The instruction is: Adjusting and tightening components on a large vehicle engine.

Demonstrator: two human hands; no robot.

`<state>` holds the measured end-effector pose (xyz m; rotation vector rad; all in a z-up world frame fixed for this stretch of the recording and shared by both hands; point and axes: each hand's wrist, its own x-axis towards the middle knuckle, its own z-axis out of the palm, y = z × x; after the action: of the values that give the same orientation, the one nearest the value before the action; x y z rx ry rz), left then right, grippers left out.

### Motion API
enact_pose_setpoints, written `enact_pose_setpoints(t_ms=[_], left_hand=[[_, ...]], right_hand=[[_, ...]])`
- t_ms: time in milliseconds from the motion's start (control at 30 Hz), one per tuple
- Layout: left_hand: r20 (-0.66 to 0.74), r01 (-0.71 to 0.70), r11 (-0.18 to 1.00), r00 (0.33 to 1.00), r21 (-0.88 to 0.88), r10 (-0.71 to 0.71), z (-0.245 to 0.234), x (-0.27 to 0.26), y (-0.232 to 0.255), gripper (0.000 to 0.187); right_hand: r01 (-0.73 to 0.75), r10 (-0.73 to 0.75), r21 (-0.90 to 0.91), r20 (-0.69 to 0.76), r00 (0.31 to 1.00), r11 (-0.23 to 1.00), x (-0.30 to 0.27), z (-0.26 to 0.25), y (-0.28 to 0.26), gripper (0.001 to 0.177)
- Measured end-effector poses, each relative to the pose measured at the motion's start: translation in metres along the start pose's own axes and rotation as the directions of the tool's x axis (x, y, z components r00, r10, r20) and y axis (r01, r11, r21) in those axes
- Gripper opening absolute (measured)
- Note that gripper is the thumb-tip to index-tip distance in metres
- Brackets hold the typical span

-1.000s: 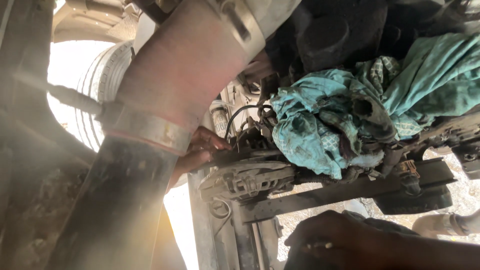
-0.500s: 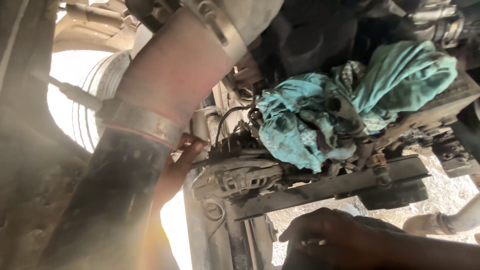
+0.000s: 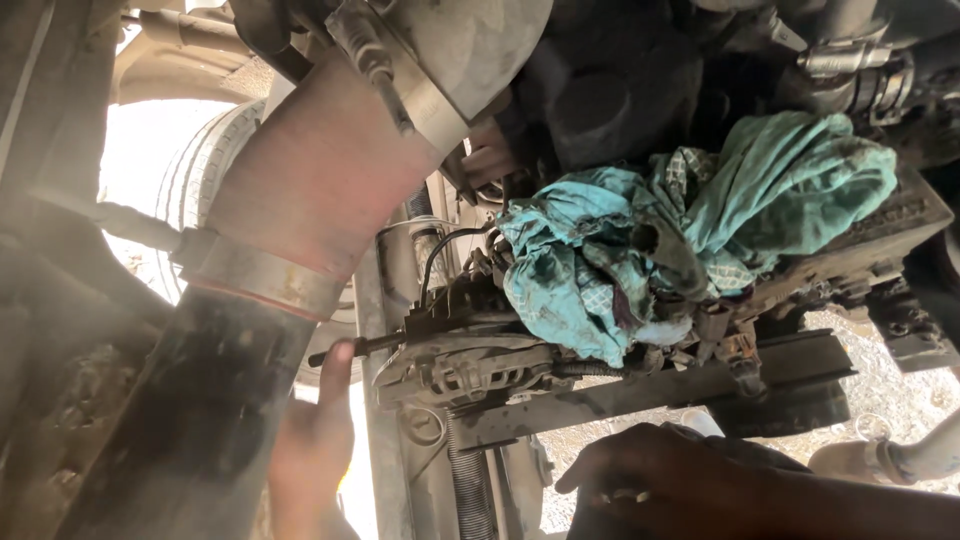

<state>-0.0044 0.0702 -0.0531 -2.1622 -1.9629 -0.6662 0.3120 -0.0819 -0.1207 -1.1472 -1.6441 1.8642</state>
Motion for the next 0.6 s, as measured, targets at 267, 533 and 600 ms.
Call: enact_pose_setpoints(t_ms=[267,533,600], left_hand=[[-0.182,-0.161,0.883,0.979,-0.441,0.087,-0.018,-0.044,0.037,0.048],[-0.184,-0.195,0.905,0.974,-0.379,0.133,-0.026,-0.042,0.065,0.04],[-0.179,-0.278,0.869,0.958,-0.41,0.223,-0.031,-0.025,0.075,0.037]], right_hand=[[0.147,-0.147,0.148,-0.017,0.989,0.978,0.009,-0.002,0.025,0.031],[0.001,-0.013,0.219,0.056,0.998,0.976,0.023,-0.003,0.047,0.025],[-0.012,-0.005,0.236,0.072,0.997,0.972,0.025,-0.001,0.049,0.025]])
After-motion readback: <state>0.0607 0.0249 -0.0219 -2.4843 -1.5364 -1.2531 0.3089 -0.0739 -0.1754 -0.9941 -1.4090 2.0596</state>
